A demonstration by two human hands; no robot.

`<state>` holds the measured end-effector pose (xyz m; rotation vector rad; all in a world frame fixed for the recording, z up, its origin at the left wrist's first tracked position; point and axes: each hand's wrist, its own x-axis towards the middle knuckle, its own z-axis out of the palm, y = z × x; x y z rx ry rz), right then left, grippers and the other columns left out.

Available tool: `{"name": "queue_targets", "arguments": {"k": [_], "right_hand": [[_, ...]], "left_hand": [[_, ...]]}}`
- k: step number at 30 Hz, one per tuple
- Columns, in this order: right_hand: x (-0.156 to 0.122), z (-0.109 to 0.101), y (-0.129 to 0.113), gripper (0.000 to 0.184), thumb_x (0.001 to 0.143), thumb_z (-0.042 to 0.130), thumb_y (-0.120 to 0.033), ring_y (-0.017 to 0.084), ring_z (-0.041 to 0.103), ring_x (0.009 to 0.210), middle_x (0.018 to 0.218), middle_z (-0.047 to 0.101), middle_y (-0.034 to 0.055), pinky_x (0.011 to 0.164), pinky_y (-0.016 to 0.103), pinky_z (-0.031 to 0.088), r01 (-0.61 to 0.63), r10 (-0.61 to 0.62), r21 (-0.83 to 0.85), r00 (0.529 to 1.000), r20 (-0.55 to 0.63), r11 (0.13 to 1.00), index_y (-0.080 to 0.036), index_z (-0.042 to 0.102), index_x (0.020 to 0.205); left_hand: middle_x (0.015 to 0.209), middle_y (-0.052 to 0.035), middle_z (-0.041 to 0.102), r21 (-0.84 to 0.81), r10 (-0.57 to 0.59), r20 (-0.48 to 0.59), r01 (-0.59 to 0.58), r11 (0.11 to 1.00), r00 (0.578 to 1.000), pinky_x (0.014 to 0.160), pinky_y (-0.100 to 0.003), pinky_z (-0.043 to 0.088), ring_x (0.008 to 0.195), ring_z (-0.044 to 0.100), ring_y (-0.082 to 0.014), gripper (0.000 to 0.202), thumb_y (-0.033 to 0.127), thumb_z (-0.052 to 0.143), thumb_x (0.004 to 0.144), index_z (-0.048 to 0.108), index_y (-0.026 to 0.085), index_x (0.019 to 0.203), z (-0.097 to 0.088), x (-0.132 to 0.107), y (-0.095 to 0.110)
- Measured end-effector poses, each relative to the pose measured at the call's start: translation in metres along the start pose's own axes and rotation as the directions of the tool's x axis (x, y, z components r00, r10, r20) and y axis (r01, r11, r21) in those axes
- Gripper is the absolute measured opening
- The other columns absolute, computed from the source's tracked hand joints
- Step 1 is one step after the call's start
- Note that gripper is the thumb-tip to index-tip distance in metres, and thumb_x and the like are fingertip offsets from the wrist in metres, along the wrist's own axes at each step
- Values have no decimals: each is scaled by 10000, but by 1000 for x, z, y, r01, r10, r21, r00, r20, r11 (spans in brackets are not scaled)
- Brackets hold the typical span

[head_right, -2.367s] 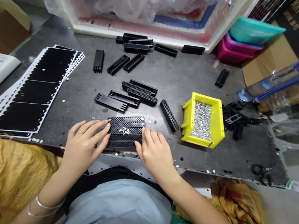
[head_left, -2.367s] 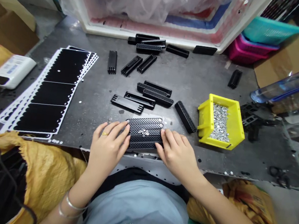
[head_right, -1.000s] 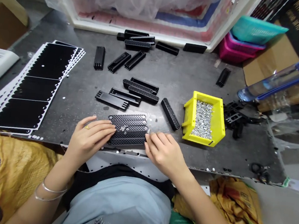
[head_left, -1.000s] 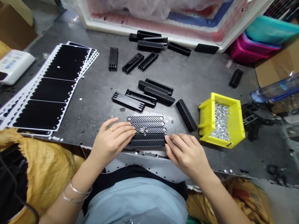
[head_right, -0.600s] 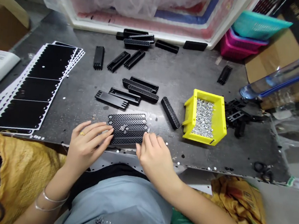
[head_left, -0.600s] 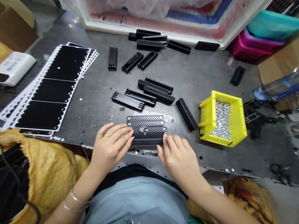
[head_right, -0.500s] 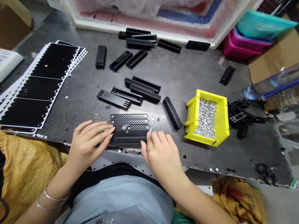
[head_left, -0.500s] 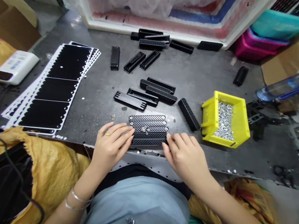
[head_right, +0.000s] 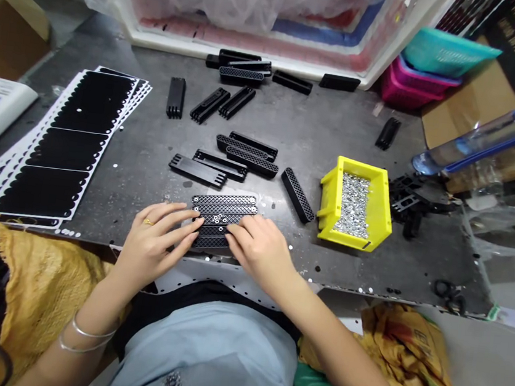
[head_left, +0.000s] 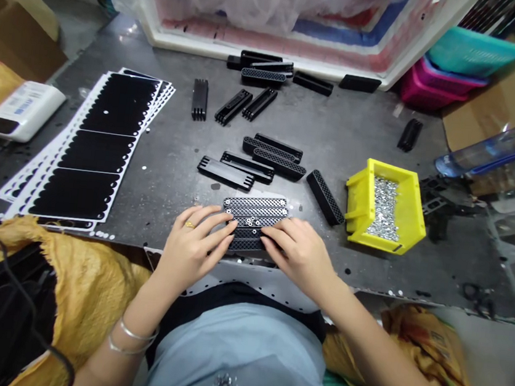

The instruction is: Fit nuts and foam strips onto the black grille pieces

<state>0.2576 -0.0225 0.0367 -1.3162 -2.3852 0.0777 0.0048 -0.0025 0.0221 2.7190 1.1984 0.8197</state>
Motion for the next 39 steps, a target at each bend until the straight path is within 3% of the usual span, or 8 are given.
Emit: {"name": "queue_targets", "arguments": {"k": [4, 12, 17, 21, 27, 33, 35, 39], "right_hand": [[10, 13, -8, 217, 1047, 537, -226, 198, 608, 833, 889, 717, 73, 727, 335, 434, -26, 30, 104, 999, -42, 994, -155, 728, 973], [-44, -23, 20, 117, 1004, 617, -177, 186, 568, 748, 842, 706, 54, 667, 346, 382, -128, 128, 10, 983, -130, 992, -178, 721, 1056], [-50, -17, 16, 122, 999, 627, -168, 183, 568, 729, 819, 727, 52, 639, 353, 360, 23, -41, -137, 991, -128, 990, -153, 706, 1091], [-51, -18, 12, 188, 987, 656, -174, 199, 598, 802, 939, 760, 86, 663, 359, 392, 139, -160, -282, 986, -52, 949, -100, 696, 1155], [-47, -27, -3, 219, 961, 563, -44, 262, 597, 859, 964, 729, 170, 691, 392, 419, 218, -184, -465, 976, 118, 858, -18, 738, 1089], [-33, -36, 8, 242, 921, 577, -26, 242, 575, 801, 916, 702, 134, 657, 376, 410, 417, -346, -352, 905, 249, 838, -116, 741, 768], [-28, -36, 13, 255, 967, 575, -74, 225, 560, 765, 850, 682, 108, 634, 371, 397, 386, -334, -321, 920, 207, 865, -122, 732, 772], [-9, -26, 9, 274, 1061, 510, -197, 186, 559, 733, 819, 665, 71, 643, 336, 431, 169, -164, -108, 985, 58, 980, -133, 731, 912]], "left_hand": [[1287, -61, 744, -38, -46, 4, 46, 998, 999, 1096, -485, 424, 1261, 628, -270, 346, 188, 628, 981, 670, 254, 1318, 3, -6, 1], [1350, -38, 721, 5, -50, -26, 50, 999, 998, 1148, -484, 356, 1402, 560, -278, 498, 169, 612, 986, 564, 290, 1466, 8, -15, 7], [1387, -47, 692, 72, -38, -33, 40, 997, 999, 1155, -490, 338, 1415, 551, -287, 492, 173, 636, 979, 565, 262, 1457, 8, -14, 9], [1410, -73, 674, 27, -39, -11, 39, 999, 999, 1140, -501, 360, 1426, 539, -298, 447, 196, 628, 988, 580, 243, 1430, 7, -14, 7], [1379, -76, 696, -19, -8, -16, 8, 1000, 1000, 1152, -517, 343, 1411, 557, -302, 461, 268, 668, 980, 571, 250, 1430, 7, -12, 3], [1455, -93, 637, 20, -45, -10, 45, 999, 999, 1162, -514, 330, 1462, 493, -316, 498, 343, 674, 977, 561, 238, 1451, 8, -15, 1], [1449, -88, 644, 26, -44, -13, 44, 999, 999, 1167, -509, 321, 1455, 502, -312, 506, 347, 663, 981, 554, 239, 1463, 8, -16, 1], [1457, -71, 639, 40, -37, -13, 37, 998, 999, 1179, -501, 305, 1452, 506, -304, 516, 346, 645, 987, 538, 264, 1485, 8, -15, 2]]}}
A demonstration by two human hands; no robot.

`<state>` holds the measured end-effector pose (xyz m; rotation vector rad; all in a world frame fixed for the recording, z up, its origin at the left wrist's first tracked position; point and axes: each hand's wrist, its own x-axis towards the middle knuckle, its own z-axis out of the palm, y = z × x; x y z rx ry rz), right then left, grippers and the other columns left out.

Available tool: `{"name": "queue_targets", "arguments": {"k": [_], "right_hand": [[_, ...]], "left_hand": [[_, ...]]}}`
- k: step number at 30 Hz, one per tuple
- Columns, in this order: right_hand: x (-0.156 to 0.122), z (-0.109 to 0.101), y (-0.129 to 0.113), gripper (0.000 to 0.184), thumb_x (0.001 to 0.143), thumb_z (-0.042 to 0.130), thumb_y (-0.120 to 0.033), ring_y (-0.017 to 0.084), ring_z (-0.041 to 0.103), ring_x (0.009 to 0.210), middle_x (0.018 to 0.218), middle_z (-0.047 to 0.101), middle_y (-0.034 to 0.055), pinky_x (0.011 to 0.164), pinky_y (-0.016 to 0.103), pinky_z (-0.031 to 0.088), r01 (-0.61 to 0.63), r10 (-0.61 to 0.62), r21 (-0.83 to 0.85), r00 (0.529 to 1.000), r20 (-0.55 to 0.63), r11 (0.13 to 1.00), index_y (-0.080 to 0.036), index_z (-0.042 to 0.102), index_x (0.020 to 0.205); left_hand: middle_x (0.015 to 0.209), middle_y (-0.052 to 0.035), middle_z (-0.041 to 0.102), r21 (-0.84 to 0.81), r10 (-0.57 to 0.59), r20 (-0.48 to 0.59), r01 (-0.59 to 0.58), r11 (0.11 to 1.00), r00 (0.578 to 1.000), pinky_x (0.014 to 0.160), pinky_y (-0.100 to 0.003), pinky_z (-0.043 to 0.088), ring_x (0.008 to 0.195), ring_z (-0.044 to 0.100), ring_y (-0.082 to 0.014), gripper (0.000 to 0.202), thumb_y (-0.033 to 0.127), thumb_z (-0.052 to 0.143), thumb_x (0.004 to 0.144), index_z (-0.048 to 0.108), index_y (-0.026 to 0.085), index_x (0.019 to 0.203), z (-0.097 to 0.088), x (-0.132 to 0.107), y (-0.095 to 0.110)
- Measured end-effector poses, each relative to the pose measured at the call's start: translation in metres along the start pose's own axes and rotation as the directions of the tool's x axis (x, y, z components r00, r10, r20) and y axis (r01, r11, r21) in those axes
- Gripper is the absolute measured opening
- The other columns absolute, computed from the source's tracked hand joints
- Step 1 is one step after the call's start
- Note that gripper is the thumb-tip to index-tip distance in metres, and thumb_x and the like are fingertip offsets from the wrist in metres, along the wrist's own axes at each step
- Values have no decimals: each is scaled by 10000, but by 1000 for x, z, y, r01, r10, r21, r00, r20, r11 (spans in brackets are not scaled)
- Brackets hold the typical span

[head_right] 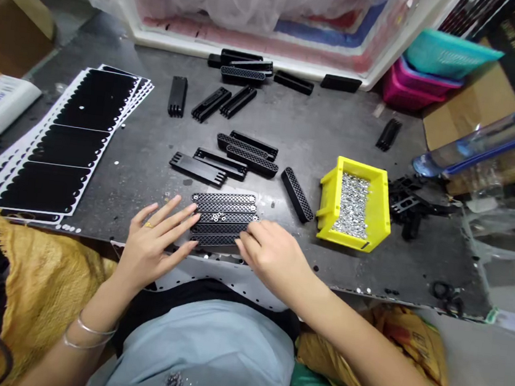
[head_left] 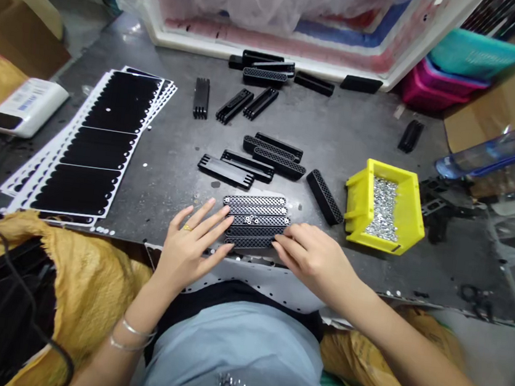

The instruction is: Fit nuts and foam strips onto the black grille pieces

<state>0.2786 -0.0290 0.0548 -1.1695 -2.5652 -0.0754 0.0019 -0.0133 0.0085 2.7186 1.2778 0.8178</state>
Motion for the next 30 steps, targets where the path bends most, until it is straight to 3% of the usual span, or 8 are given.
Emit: {"name": "queue_targets", "arguments": {"k": [3, 9, 15, 20, 23, 26, 30], "right_hand": [[22, 18, -10, 259, 1076, 466, -191, 182, 609, 800, 894, 689, 86, 687, 308, 472, -91, 96, 143, 995, -30, 985, -135, 715, 1030], [44, 47, -27, 262, 1056, 476, -164, 187, 616, 798, 874, 683, 82, 696, 306, 502, -108, 119, 195, 992, -45, 975, -150, 707, 933], [48, 50, -47, 256, 1050, 501, -173, 196, 607, 783, 899, 711, 103, 702, 329, 533, 25, -3, 170, 991, -131, 985, -128, 724, 933], [42, 39, -53, 194, 1027, 535, -141, 220, 641, 829, 984, 731, 146, 725, 357, 562, 89, -75, 94, 988, -138, 992, -80, 718, 1053], [34, 31, -40, 166, 1027, 550, -157, 213, 654, 870, 1007, 719, 133, 760, 340, 569, -58, 89, 204, 985, -145, 977, -112, 704, 1067], [28, 32, -22, 121, 1013, 591, -202, 236, 651, 896, 965, 697, 115, 787, 374, 559, -266, 299, 238, 948, -114, 934, -145, 686, 1061], [27, 40, -16, 73, 1000, 598, -208, 229, 647, 888, 920, 683, 79, 811, 376, 545, -315, 361, 355, 930, -71, 880, -186, 664, 979]], "left_hand": [[1463, -66, 635, -2, 4, 14, -4, 1000, 1000, 1185, -505, 295, 1451, 506, -313, 534, 376, 659, 977, 535, 275, 1487, -2, 0, 0], [1452, -115, 642, -66, -49, 22, 50, 997, 999, 1196, -484, 287, 1440, 517, -322, 793, 481, 707, 936, 358, 220, 1599, 0, -4, 3], [1449, -119, 645, -117, -113, 2, 112, 987, 994, 1224, -456, 251, 1447, 513, -295, 793, 349, 652, 948, 273, 210, 1631, 8, -4, 5], [1450, -113, 646, -144, -121, 9, 121, 982, 993, 1231, -462, 240, 1454, 505, -288, 785, 336, 632, 949, 267, 210, 1633, 8, -5, 4], [1438, -109, 656, -135, -119, -9, 116, 984, 993, 1228, -466, 254, 1450, 510, -288, 820, 399, 682, 944, 271, 218, 1631, 9, -6, 5], [1436, -108, 658, -120, -115, -41, 110, 987, 992, 1219, -466, 276, 1442, 519, -285, 836, 421, 709, 937, 278, 229, 1627, 11, -6, 7], [1491, -139, 606, -110, -139, -27, 135, 985, 990, 1213, -467, 285, 1458, 498, -298, 869, 437, 698, 940, 238, 199, 1638, 13, -3, 11]]}}
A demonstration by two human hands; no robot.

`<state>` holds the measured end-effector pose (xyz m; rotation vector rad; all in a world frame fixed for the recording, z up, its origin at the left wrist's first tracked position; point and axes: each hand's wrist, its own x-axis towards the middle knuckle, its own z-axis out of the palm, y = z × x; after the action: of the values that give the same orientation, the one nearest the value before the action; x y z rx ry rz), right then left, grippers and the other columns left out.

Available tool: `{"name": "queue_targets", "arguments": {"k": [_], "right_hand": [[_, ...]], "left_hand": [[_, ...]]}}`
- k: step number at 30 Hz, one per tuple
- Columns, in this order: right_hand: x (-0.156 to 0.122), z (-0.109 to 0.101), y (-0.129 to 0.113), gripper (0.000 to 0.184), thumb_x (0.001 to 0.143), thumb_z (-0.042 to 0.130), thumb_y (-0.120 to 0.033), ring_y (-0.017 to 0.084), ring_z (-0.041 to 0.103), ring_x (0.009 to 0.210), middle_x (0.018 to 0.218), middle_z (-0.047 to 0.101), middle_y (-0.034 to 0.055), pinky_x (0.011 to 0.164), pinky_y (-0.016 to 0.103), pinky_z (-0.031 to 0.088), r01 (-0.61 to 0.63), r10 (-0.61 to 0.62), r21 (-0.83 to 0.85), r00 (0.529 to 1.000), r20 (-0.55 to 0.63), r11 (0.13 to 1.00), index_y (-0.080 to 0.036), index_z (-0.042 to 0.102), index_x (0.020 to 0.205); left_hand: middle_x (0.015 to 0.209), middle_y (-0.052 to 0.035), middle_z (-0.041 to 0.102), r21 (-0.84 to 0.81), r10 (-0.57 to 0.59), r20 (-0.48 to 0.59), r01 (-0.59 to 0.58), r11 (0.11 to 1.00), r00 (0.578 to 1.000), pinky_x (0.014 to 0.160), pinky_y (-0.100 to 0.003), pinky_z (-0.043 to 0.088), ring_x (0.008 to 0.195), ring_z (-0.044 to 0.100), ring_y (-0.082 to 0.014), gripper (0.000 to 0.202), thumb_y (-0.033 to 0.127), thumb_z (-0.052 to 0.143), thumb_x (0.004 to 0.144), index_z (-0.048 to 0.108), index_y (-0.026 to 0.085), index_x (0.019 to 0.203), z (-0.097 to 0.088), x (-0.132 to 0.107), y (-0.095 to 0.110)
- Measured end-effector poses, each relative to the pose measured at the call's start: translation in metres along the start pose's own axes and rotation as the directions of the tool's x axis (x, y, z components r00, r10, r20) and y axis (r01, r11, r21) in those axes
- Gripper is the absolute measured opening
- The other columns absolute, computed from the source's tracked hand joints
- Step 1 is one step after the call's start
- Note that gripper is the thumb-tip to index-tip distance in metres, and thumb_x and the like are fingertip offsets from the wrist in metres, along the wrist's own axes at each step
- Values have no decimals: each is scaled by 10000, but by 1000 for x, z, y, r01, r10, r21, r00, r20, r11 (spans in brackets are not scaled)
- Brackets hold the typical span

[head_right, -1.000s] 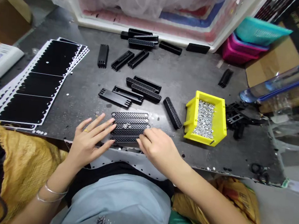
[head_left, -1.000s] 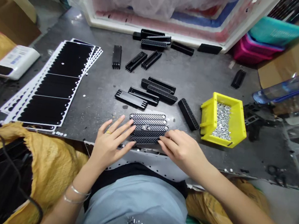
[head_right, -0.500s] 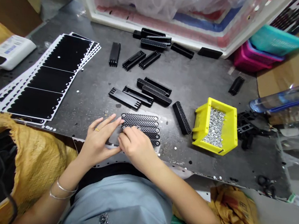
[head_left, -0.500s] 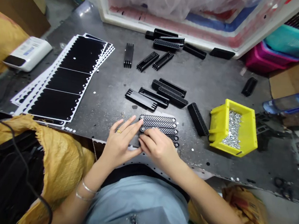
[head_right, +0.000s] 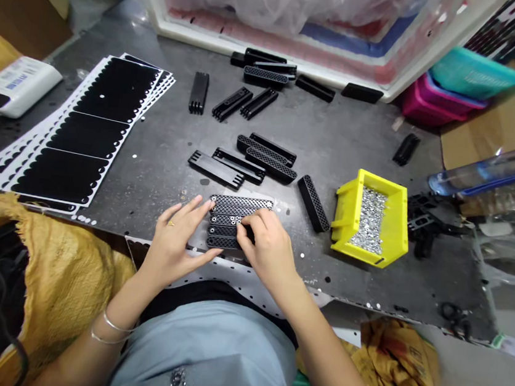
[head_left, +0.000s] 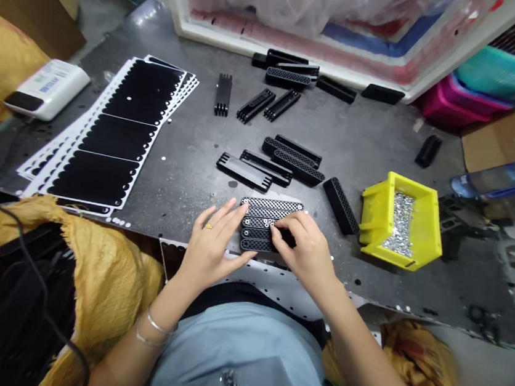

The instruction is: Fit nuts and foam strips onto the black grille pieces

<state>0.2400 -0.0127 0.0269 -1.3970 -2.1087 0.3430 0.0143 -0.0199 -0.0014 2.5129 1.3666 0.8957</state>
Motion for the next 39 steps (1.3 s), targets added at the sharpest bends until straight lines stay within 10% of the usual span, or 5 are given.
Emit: {"name": "queue_targets", "arguments": {"k": [20, 26, 33, 39], "right_hand": [[4, 11, -26, 140, 1012, 564, -172, 208, 629, 870, 930, 682, 91, 795, 354, 560, 134, -143, 86, 985, 96, 987, -162, 692, 954], [-12, 15, -35, 200, 1041, 513, -162, 212, 604, 827, 946, 716, 115, 703, 362, 530, 410, -397, -139, 911, 107, 902, -125, 709, 1064], [-14, 19, -45, 194, 997, 523, -78, 224, 565, 798, 924, 674, 123, 666, 375, 483, 461, -410, -304, 886, 216, 834, -92, 714, 966], [-11, 11, -40, 221, 1023, 503, -116, 228, 619, 838, 914, 704, 115, 702, 384, 556, 408, -389, -106, 907, 162, 907, -102, 724, 1027]], "left_hand": [[1631, -225, 393, -125, -58, 161, 78, 989, 985, 1250, -498, 200, 1526, 374, -335, 1145, 413, 700, 823, -36, 128, 1654, 15, 23, -2], [1627, -203, 404, -195, -86, 188, 123, 973, 978, 1259, -506, 186, 1521, 390, -293, 1079, 228, 606, 828, -86, 160, 1653, 15, 22, -5], [1655, -200, 364, -182, -89, 197, 125, 975, 976, 1267, -496, 174, 1539, 364, -275, 1048, 170, 575, 838, -81, 162, 1656, 17, 21, -5], [1664, -212, 345, -117, -47, 187, 70, 991, 981, 1257, -503, 187, 1551, 342, -300, 1015, 286, 597, 904, -71, 151, 1657, 11, 20, -6]]}}
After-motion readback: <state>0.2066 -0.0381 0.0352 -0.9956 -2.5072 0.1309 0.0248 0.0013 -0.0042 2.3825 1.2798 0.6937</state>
